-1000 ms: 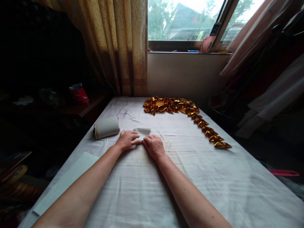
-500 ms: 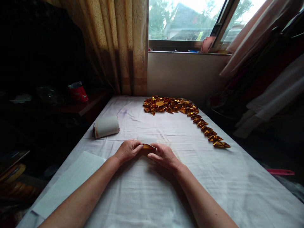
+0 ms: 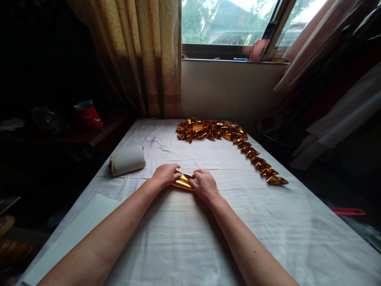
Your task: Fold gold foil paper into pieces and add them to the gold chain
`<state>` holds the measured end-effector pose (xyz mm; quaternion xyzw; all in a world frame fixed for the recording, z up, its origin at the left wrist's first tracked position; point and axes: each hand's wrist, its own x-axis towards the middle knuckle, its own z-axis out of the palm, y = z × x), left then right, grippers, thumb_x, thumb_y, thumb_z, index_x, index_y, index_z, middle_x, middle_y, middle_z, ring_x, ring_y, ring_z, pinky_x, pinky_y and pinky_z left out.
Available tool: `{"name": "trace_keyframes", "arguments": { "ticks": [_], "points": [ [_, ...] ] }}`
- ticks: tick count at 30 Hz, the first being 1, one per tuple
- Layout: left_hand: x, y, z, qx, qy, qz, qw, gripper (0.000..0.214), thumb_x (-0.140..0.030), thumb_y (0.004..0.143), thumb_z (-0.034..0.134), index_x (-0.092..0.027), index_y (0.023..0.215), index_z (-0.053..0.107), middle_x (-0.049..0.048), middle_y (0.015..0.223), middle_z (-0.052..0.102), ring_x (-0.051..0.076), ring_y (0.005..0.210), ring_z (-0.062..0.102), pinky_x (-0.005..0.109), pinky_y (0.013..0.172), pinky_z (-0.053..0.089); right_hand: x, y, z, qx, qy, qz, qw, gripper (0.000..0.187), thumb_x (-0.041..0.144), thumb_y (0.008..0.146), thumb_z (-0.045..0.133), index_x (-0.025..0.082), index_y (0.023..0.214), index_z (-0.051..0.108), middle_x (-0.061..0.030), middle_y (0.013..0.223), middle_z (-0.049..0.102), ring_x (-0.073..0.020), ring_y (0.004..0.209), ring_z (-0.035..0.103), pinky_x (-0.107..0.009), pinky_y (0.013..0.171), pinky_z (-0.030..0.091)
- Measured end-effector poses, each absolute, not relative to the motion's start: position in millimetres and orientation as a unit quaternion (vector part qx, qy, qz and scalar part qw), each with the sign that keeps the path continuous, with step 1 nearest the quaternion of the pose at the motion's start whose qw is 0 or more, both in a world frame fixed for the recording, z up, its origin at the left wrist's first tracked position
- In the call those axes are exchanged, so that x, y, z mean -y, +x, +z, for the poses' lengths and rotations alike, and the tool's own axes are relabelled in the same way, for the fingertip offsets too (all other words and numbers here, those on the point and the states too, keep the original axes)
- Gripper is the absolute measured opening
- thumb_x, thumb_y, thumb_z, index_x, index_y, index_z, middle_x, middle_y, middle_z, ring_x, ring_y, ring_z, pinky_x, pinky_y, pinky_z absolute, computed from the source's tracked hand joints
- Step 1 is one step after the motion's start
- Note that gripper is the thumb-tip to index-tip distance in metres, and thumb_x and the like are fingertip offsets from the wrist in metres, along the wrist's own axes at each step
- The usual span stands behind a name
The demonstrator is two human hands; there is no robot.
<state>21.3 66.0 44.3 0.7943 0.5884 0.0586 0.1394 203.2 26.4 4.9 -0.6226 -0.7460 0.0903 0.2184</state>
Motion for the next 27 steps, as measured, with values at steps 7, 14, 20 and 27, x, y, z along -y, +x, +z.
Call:
{"name": "trace_keyframes", "arguments": {
  "ticks": [7,14,20,27],
  "points": [
    [-81,20,35,-0.581,0.804,0.034,0.124,0.020,-0.040,0.079,0.064,-0.028,0.094,0.069,0.0020,0.089,0.072,0.022,0.086,0.066,0.028,0.072,0.047,-37,199,19,0.726,-0.666,0.118,0.128,0.021,0.028,0.083,0.058,0.022,0.100,0.068,-0.0098,0.111,0.063,-0.0250,0.103,0.055,-0.033,0.082,0.043],
    [-83,15,34,-0.534,0.836,0.057,0.115,0.016,-0.037,0.075,0.070,-0.024,0.085,0.068,0.0048,0.103,0.066,0.023,0.100,0.059,0.030,0.085,0.046,-47,203,31,0.730,-0.658,0.160,0.091,0.016,0.029,0.079,0.062,0.022,0.091,0.069,-0.0101,0.106,0.061,-0.0250,0.103,0.056,-0.031,0.080,0.044],
    [-74,13,35,-0.510,0.847,0.074,0.128,0.008,-0.029,0.078,0.067,-0.022,0.082,0.065,0.0034,0.093,0.068,0.021,0.092,0.060,0.030,0.082,0.045,-45,207,23,0.737,-0.648,0.160,0.111,0.028,0.030,0.081,0.063,0.025,0.109,0.067,-0.0085,0.110,0.059,-0.0231,0.102,0.055,-0.030,0.081,0.042],
    [-58,11,29,-0.529,0.831,0.087,0.150,0.020,-0.035,0.081,0.065,-0.025,0.098,0.065,-0.0011,0.086,0.071,0.017,0.081,0.063,0.027,0.071,0.043,-40,210,21,0.753,-0.626,0.162,0.125,0.022,0.030,0.082,0.065,0.027,0.104,0.068,-0.0068,0.111,0.058,-0.0230,0.106,0.053,-0.030,0.085,0.041]
  ]
}}
